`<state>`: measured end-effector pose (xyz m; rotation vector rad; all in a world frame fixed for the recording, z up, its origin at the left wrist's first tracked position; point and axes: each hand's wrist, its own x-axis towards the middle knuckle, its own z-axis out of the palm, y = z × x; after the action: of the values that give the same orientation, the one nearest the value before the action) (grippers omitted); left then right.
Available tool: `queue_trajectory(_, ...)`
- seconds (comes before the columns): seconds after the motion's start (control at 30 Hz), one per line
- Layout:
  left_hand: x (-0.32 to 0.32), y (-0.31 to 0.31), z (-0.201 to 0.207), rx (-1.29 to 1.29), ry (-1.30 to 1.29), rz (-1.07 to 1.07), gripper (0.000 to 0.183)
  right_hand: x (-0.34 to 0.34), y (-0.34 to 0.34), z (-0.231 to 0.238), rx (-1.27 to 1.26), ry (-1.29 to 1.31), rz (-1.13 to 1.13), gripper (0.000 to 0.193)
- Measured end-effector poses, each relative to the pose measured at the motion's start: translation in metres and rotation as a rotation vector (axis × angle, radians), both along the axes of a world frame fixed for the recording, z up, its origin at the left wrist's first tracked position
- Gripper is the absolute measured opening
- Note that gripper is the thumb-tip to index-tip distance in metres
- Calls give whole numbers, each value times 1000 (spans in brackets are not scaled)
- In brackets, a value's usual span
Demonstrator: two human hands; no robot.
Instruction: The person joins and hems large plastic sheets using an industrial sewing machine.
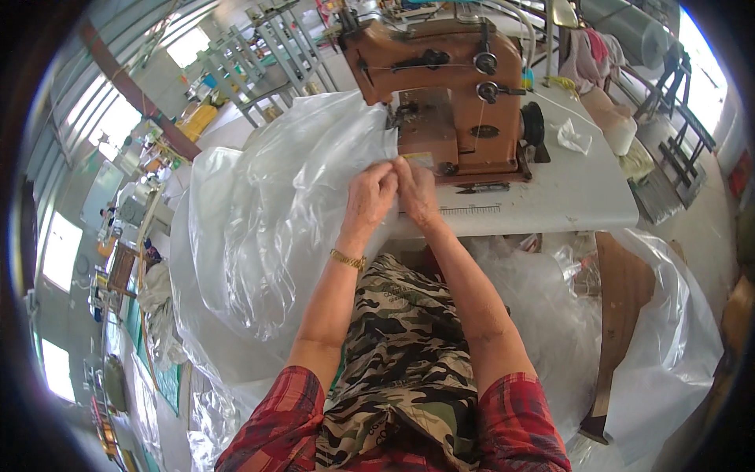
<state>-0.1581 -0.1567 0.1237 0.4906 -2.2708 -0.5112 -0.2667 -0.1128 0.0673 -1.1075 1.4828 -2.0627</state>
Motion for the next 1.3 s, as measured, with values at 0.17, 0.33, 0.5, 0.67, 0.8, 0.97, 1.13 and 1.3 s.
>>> queue_trajectory(0.17, 62, 20, 24, -215, 52, 25, 41, -6, 5, 8, 98, 21, -28, 50)
queue_trajectory(0.33, 133, -35, 19, -237, -202, 352, 32, -2, -1, 10, 86, -118, 168, 56)
queue_trajectory(0.5, 160, -72, -6, -72, -382, 436, 41, 25, 19, 0, 69, -161, 249, 54)
queue_trajectory(0.67, 168, -74, -20, 44, -317, 387, 47, 70, 58, -62, 191, -267, 507, 60)
queue_trajectory(0.8, 177, -50, -17, -56, -175, 350, 46, 137, 98, -78, 120, -510, 573, 61)
queue_trajectory(0.97, 167, 30, 8, -271, 7, 190, 38, 166, 131, -53, 77, -621, 688, 59)
queue_trajectory(1.13, 167, 101, 2, -125, -41, 102, 32, 174, 147, -64, 62, -619, 824, 45)
queue_trajectory(1.3, 173, 113, -18, -134, -173, 176, 17, 180, 149, -63, 100, -404, 720, 29)
